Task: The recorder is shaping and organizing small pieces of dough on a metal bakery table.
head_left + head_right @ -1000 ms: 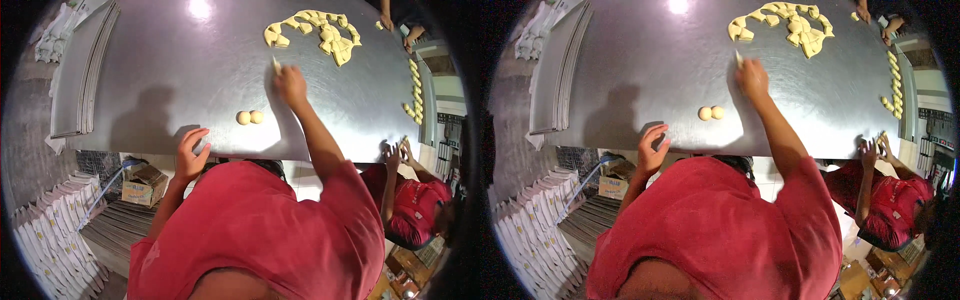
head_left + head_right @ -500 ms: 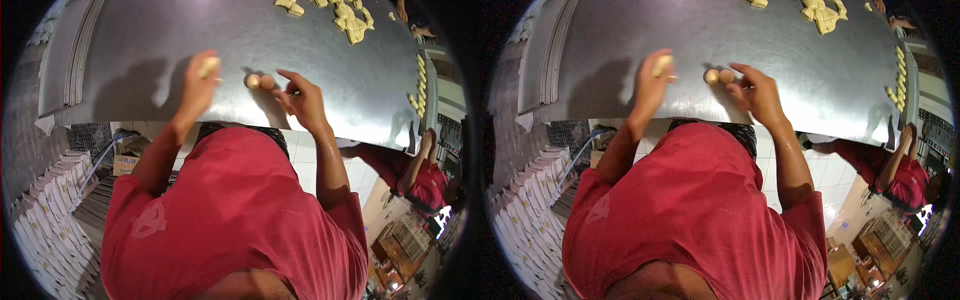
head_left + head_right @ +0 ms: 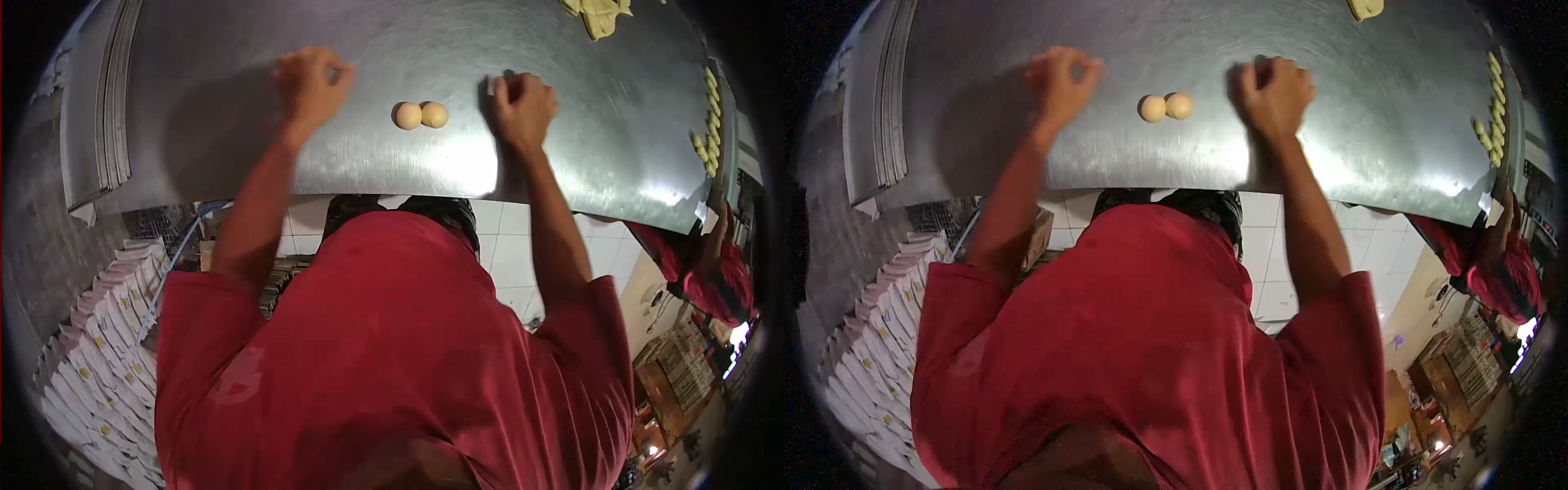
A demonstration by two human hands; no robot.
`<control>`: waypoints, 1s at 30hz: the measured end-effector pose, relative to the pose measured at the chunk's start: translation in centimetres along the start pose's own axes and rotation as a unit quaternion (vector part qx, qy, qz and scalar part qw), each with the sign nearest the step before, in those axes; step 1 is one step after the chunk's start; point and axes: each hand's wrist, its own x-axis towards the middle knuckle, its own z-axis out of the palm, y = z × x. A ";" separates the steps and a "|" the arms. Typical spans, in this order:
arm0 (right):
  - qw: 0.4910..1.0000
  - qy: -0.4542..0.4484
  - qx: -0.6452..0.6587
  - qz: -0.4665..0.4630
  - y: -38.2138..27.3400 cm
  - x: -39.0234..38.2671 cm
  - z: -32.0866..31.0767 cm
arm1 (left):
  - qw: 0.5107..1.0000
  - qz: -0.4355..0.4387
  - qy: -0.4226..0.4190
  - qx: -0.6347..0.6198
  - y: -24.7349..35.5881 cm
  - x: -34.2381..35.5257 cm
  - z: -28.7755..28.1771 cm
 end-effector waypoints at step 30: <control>0.982 0.057 0.159 -0.082 -1.6 -4.4 1.2 | 0.989 0.056 0.083 -0.105 0.1 -8.7 -1.9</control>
